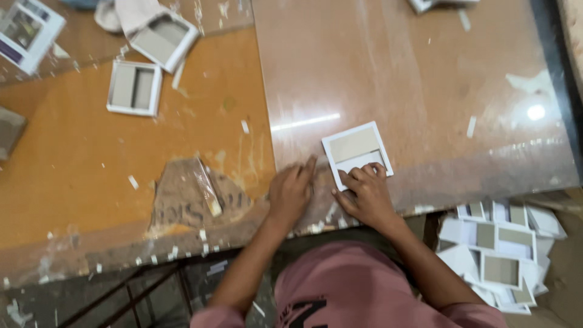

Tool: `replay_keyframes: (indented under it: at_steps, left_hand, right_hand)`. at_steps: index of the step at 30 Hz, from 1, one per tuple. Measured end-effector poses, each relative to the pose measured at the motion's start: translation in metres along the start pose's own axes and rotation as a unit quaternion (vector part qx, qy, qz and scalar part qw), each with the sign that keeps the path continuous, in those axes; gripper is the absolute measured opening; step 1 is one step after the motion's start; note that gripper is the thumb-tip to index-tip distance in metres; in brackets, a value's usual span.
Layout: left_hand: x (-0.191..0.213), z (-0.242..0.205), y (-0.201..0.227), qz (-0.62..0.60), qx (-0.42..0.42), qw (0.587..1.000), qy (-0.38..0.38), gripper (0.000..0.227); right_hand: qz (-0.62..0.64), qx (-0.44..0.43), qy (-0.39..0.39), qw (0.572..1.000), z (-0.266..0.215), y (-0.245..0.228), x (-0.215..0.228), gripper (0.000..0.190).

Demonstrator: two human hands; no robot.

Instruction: The person assembles small white picture frames by inserting backing boards into frames and pressing them together. The person handles multiple frames one at a time, aligns the backing, and sets completed units aside on the table.

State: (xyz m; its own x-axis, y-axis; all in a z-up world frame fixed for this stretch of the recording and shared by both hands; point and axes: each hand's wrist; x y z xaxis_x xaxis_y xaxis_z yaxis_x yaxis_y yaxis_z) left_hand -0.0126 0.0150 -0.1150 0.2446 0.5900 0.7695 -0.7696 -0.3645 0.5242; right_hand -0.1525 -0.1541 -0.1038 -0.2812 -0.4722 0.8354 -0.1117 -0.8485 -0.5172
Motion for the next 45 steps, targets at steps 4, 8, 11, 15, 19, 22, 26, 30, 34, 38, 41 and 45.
replay_keyframes:
  at_steps: [4, 8, 11, 15, 19, 22, 26, 30, 34, 38, 41, 45]
  left_hand:
    - [-0.017, 0.026, 0.001, 0.057, 0.019, 0.998, -0.009, 0.047]
    - [-0.005, 0.009, 0.020, 0.034, 0.005, 0.998, -0.049, 0.045]
    - [0.020, -0.035, 0.042, -0.024, 0.034, 0.992, -0.121, 0.050]
    - [0.048, -0.067, 0.043, -0.139, 0.117, 0.976, -0.119, 0.031]
    - [0.065, -0.040, 0.047, -0.143, 0.080, 0.986, 0.020, 0.022]
    - [0.064, -0.003, 0.061, -0.204, 0.110, 0.972, -0.030, 0.042]
    - [0.053, 0.012, 0.091, -0.176, 0.045, 0.974, -0.137, 0.046]
    - [0.053, 0.020, 0.100, -0.100, -0.051, 0.988, -0.110, 0.053]
    - [0.066, 0.070, 0.066, 0.056, 0.019, 0.995, -0.076, 0.044]
    - [0.076, 0.081, 0.042, -0.019, 0.068, 0.997, -0.010, 0.039]
    - [0.071, 0.052, 0.047, -0.163, 0.056, 0.984, -0.047, 0.038]
    - [0.059, 0.021, 0.059, -0.117, 0.011, 0.991, -0.070, 0.041]
  right_hand:
    - [-0.001, -0.016, -0.005, 1.000, -0.010, -0.014, -0.002, 0.044]
    - [0.011, -0.019, 0.004, 1.000, -0.013, -0.014, -0.004, 0.043]
    - [0.043, -0.016, 0.005, 0.999, -0.010, -0.006, 0.000, 0.050]
    - [0.180, -0.113, 0.009, 0.977, -0.022, 0.003, 0.005, 0.047]
    - [0.482, -0.175, 0.050, 0.857, -0.037, 0.015, 0.006, 0.047]
    - [0.601, -0.201, 0.053, 0.772, -0.044, 0.019, -0.005, 0.062]
    - [0.679, -0.063, 0.062, 0.729, -0.055, 0.014, -0.024, 0.060]
    - [0.719, -0.133, 0.074, 0.678, -0.060, 0.021, -0.035, 0.068]
    - [0.672, -0.119, 0.076, 0.727, -0.063, 0.021, -0.039, 0.060]
    - [0.613, -0.081, 0.006, 0.786, -0.060, 0.019, -0.023, 0.050]
    - [0.565, -0.082, -0.061, 0.819, -0.054, 0.013, -0.017, 0.054]
    - [0.563, -0.207, -0.101, 0.793, -0.051, 0.005, -0.022, 0.069]
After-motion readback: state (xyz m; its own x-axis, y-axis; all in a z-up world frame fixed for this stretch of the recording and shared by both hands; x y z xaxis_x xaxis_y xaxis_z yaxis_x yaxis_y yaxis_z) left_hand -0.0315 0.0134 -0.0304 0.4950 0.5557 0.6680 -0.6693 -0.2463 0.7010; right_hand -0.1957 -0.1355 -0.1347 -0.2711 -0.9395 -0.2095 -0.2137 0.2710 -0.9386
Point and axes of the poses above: each hand's wrist, its own z-axis towards the middle knuckle, its own x-axis out of the back of the hand, y = z × x, and after that the axes turned 1 degree about z, right-handed
